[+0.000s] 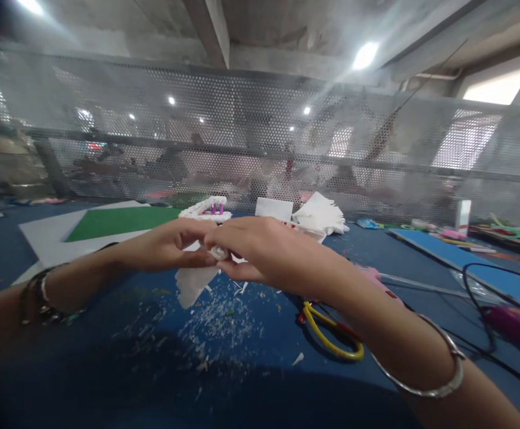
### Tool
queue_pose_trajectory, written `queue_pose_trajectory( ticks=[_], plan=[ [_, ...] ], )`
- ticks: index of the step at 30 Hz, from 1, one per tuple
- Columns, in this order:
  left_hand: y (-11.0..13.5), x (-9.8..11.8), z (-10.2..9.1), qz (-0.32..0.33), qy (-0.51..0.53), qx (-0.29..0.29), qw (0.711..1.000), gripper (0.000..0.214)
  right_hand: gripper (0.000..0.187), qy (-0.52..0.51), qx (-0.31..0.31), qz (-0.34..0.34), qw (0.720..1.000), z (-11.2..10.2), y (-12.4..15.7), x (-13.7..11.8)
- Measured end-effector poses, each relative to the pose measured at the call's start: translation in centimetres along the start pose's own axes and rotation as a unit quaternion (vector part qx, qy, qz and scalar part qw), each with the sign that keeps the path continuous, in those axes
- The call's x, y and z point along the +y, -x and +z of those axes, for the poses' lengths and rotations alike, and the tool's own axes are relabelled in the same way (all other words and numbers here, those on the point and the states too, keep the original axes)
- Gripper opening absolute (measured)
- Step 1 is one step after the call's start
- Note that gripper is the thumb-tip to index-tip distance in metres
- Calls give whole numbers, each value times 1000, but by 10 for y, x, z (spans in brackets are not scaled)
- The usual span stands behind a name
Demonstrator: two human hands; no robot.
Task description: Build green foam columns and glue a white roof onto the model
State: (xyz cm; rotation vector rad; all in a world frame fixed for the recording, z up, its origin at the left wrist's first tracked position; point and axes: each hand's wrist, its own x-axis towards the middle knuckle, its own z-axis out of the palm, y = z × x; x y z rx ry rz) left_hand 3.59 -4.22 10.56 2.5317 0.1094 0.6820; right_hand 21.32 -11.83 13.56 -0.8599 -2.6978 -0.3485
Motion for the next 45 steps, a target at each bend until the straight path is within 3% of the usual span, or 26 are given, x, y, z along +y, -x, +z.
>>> queue_pose_trajectory(
  ticks=[6, 11, 20, 26, 35, 42, 45],
  plan=[
    [0, 5, 10, -8, 47, -26, 999, 20, 9, 38, 66, -9, 997, 4, 1, 4],
    [0, 5, 15, 60, -139, 24, 988, 14, 9, 41, 72, 11, 996, 8, 1, 4],
    [0, -2, 16, 42, -300, 19, 953, 16, 2, 44, 75, 45, 995, 16, 0, 2],
    [1, -15, 22, 54, -314, 27, 948, 22, 9, 26, 68, 78, 994, 17, -2, -5],
    [4, -37, 42, 106, -178, 83, 975, 24, 12, 23, 38, 39, 998, 16, -2, -11],
    [11, -40, 47, 86, -231, 133, 960, 24, 12, 91, 22, -15, 996, 16, 0, -13],
    [11, -40, 50, 75, -236, 156, 956, 24, 14, 98, 25, -4, 995, 16, 0, -12]
  ],
)
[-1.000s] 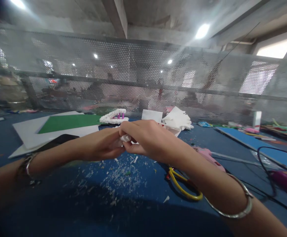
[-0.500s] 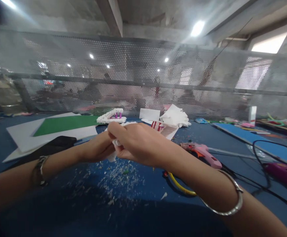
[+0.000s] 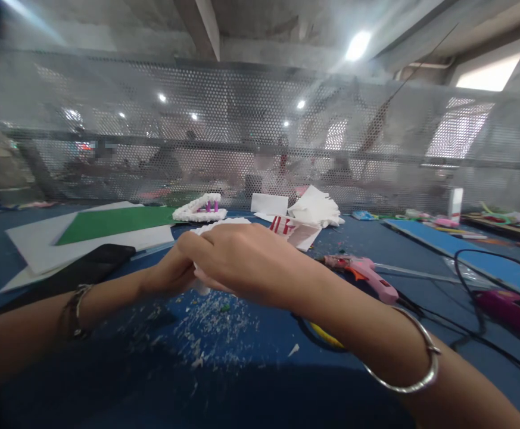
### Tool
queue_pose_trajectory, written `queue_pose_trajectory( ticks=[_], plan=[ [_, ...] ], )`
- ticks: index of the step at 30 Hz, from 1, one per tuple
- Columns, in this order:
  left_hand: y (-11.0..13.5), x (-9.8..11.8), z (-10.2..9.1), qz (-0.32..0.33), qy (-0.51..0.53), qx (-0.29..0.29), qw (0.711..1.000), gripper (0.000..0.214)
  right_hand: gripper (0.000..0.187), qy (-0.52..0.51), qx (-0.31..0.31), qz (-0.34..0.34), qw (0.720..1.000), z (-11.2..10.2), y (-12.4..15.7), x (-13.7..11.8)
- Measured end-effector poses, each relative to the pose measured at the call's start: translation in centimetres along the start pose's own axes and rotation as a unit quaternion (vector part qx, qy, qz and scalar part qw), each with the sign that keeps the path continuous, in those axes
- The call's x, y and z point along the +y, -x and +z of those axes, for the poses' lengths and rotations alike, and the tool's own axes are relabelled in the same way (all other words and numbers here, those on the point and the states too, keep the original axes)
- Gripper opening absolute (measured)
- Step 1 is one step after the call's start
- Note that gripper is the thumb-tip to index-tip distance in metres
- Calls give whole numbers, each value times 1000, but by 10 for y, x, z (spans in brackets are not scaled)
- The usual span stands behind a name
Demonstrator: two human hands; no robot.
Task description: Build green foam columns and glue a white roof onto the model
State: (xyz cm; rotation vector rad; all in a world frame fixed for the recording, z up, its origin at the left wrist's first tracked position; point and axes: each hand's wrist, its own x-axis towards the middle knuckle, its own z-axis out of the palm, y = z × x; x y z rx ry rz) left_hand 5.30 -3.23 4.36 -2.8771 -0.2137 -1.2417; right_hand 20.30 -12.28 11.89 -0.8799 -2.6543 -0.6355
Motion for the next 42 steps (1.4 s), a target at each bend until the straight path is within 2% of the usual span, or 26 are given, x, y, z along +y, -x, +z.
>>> queue_pose_trajectory(
  ticks=[5, 10, 14, 19, 25, 28, 33, 35, 38, 42],
  plan=[
    [-4, 2, 0, 30, 83, 9, 996, 21, 11, -73, -17, 44, 996, -5, -3, 1],
    [-7, 5, -3, 61, 69, 12, 996, 31, 8, -120, -1, 6, 993, -9, -3, 4],
    [-9, 11, -6, 9, 116, -16, 993, 43, 7, -150, 4, -1, 989, -14, -1, 10],
    [-13, 22, -8, -72, 248, -51, 965, 43, 14, -213, -11, 16, 977, -18, 3, 23],
    [-14, 30, -8, -186, 401, -65, 895, 36, 25, -268, -42, 25, 962, -17, 5, 31],
    [-16, 36, -9, -237, 448, -90, 857, 35, 23, -260, -37, 26, 965, -15, 4, 32],
    [-20, 40, -11, -299, 552, -83, 774, 28, 22, -250, -44, 25, 967, -16, 3, 31],
    [-20, 38, -11, -299, 600, -89, 737, 26, 21, -246, -44, 26, 968, -16, 3, 30],
    [-18, 33, -9, -268, 659, -137, 689, 25, 19, -243, -49, 24, 969, -17, 3, 30],
    [-13, 29, -7, -235, 684, -199, 662, 24, 18, -254, -63, 11, 965, -18, 4, 30]
  ],
)
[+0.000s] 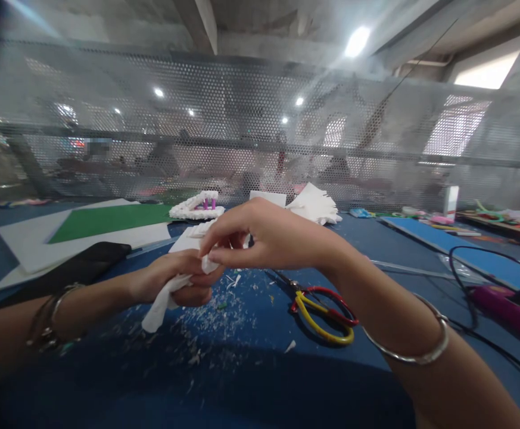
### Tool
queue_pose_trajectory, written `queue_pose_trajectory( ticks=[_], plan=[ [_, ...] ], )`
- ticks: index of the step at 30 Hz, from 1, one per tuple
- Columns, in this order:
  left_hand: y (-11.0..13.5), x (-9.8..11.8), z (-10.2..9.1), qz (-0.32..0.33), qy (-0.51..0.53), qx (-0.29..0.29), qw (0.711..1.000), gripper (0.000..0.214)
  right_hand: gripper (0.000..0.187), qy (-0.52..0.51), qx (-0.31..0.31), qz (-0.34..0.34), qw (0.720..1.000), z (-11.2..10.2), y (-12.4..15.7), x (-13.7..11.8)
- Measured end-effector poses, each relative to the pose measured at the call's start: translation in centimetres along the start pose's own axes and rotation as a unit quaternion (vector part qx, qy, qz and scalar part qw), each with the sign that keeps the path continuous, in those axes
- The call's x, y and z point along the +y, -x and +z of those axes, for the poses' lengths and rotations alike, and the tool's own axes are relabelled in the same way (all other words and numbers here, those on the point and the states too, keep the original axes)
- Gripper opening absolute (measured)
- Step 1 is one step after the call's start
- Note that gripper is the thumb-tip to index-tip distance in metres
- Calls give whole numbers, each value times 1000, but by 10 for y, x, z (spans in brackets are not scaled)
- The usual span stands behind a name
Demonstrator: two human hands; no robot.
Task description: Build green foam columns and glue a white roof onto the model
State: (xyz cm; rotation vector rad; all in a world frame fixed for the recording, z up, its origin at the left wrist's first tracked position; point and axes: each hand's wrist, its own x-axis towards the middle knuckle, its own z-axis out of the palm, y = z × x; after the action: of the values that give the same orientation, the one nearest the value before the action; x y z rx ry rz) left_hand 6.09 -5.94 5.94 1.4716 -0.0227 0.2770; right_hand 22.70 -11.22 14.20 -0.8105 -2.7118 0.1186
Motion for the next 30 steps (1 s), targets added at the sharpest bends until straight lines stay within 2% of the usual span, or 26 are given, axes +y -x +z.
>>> queue_pose_trajectory(
  ticks=[4, 8, 11, 15, 19, 24, 30],
  plan=[
    [-1, -2, -2, -12, -5, -37, 999, 23, 14, 0, 2, -23, 1000, 1, 0, -2],
    [-2, 0, -1, -29, -7, -34, 999, 23, 11, 44, 23, -42, 998, 2, -1, -5],
    [-1, 0, 1, -35, -6, -23, 999, 23, 12, 24, 5, -33, 999, 1, -1, -5],
    [0, -1, 1, -68, 4, -41, 997, 22, 14, -26, -44, -26, 998, -2, 1, -1],
    [-1, -4, 1, -98, -15, -30, 995, 21, 12, 9, -75, -35, 997, -1, -1, 0],
    [-3, -7, 2, -107, -8, -16, 994, 21, 14, 67, -82, -49, 993, 4, -6, -5],
    [-3, -10, 6, -90, 13, -23, 996, 19, 16, 36, -94, -58, 993, 3, -4, -5]
  ],
)
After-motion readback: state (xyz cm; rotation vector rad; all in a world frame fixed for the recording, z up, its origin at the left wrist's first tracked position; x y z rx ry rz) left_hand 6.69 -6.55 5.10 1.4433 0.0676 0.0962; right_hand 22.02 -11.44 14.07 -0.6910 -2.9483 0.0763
